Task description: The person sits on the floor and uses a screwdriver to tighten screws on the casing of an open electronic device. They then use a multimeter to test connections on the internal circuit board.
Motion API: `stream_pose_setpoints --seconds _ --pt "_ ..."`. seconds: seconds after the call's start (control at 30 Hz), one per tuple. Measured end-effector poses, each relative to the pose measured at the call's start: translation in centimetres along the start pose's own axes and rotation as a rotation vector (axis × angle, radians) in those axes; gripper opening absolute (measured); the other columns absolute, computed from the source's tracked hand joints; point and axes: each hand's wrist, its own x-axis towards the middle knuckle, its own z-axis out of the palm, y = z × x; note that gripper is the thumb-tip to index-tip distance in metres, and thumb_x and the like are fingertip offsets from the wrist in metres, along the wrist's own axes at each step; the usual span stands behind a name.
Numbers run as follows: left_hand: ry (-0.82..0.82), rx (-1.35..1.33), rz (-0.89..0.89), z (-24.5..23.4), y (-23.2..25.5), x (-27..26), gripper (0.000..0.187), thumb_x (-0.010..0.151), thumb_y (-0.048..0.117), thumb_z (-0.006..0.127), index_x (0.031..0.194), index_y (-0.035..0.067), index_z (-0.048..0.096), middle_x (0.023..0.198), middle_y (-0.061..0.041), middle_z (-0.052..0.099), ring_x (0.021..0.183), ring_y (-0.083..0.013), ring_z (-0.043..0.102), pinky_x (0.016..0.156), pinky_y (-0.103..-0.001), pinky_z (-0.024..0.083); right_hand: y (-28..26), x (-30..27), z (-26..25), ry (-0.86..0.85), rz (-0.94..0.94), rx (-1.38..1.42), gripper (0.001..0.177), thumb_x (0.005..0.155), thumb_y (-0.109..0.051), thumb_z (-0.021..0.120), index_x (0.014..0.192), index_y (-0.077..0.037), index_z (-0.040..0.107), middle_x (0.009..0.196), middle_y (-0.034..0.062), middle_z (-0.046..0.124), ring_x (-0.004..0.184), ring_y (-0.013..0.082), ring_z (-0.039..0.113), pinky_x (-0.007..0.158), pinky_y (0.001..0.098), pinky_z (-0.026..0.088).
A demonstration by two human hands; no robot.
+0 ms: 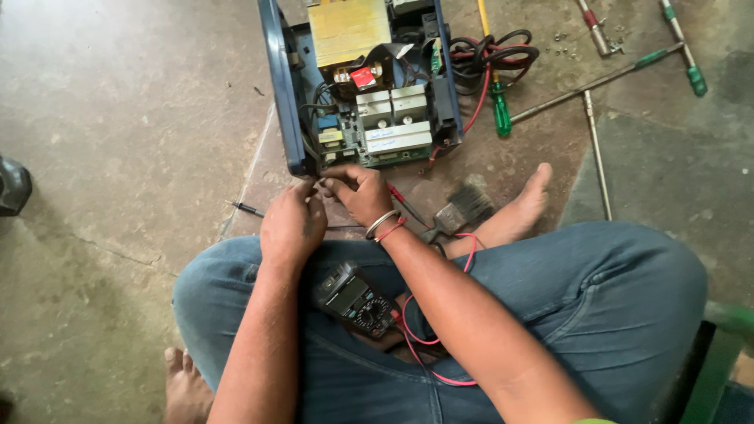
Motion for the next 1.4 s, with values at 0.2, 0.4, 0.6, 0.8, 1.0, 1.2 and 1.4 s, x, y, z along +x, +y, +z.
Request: stream_pose_setpoints --seconds 0.2,0.4,0.6,0.8,1.0,1.2,1.4 --pt "0.006 -0.009 0.034 0.8 -0.7 0.4 0.033 0.092 0.018 0.055 0.119 0.007 0.071 0.109 -0.022 0.072 0.104 -0.0414 0.067 0.091 -0.051 0.051 -0.3 0.2 0.4 0.106 -0.104 -0.153 0.016 0.088 -0.010 0.078 0.103 -0.005 0.079 0.093 0.0052 0.081 0.081 0.0097 0.073 0.073 0.0273 0.058" --pt "0.047 0.010 -0.001 0.9 0.1 0.5 0.033 0.094 0.018 0.054 0.119 0.006 0.072 0.107 -0.026 0.071 0.102 -0.0444 0.066 0.091 -0.053 0.050 -2.9 -0.8 0.1 0.085 -0.314 -0.401 0.015 0.088 -0.014 0.075 0.102 -0.009 0.078 0.099 0.0097 0.078 0.089 0.0218 0.078 0.080 0.0312 0.061" --pt "0.049 0.014 -0.019 0.6 0.6 0.4 0.032 0.095 0.019 0.054 0.117 0.006 0.072 0.105 -0.027 0.071 0.101 -0.0451 0.066 0.091 -0.054 0.050 -4.4 -1.1 0.2 0.128 -0.393 -0.493 0.013 0.090 -0.019 0.075 0.100 -0.010 0.076 0.098 0.0067 0.077 0.088 0.0261 0.076 0.078 0.0347 0.061" --pt "0.004 -0.096 -0.088 0.6 0.5 0.7 0.033 0.095 0.023 0.057 0.119 0.008 0.072 0.100 -0.026 0.072 0.098 -0.0433 0.069 0.087 -0.051 0.053 -5.5 -1.5 0.3 0.158 -0.505 -0.637 0.012 0.087 -0.019 0.076 0.093 -0.011 0.071 0.087 0.0055 0.072 0.076 0.0277 0.072 0.066 0.0394 0.057" --pt "0.007 -0.090 -0.083 0.6 1.1 0.5 0.037 0.093 0.023 0.057 0.125 0.009 0.070 0.099 -0.026 0.072 0.096 -0.0443 0.068 0.085 -0.052 0.052 -4.5 -0.6 0.1 0.182 -0.611 -0.727 0.010 0.094 -0.020 0.072 0.091 -0.012 0.068 0.081 0.0052 0.069 0.075 0.0277 0.070 0.067 0.0410 0.056" --pt "0.084 0.123 -0.010 0.8 2.5 -0.2 0.038 0.093 0.022 0.056 0.125 0.006 0.068 0.099 -0.025 0.072 0.093 -0.0439 0.068 0.084 -0.053 0.052 -3.9 0.1 -0.2 0.132 -0.670 -0.764 0.010 0.094 -0.021 0.069 0.089 -0.012 0.068 0.077 0.0062 0.069 0.068 0.0285 0.068 0.063 0.0410 0.055" --pt "0.124 0.184 0.073 1.3 2.8 -0.4 0.033 0.091 0.019 0.056 0.116 0.000 0.065 0.104 -0.021 0.070 0.095 -0.0418 0.067 0.081 -0.051 0.053 -3.4 0.6 -0.3 0.103 -0.694 -0.819 0.012 0.091 -0.021 0.067 0.084 -0.012 0.066 0.072 0.0062 0.067 0.066 0.0278 0.068 0.062 0.0412 0.054"
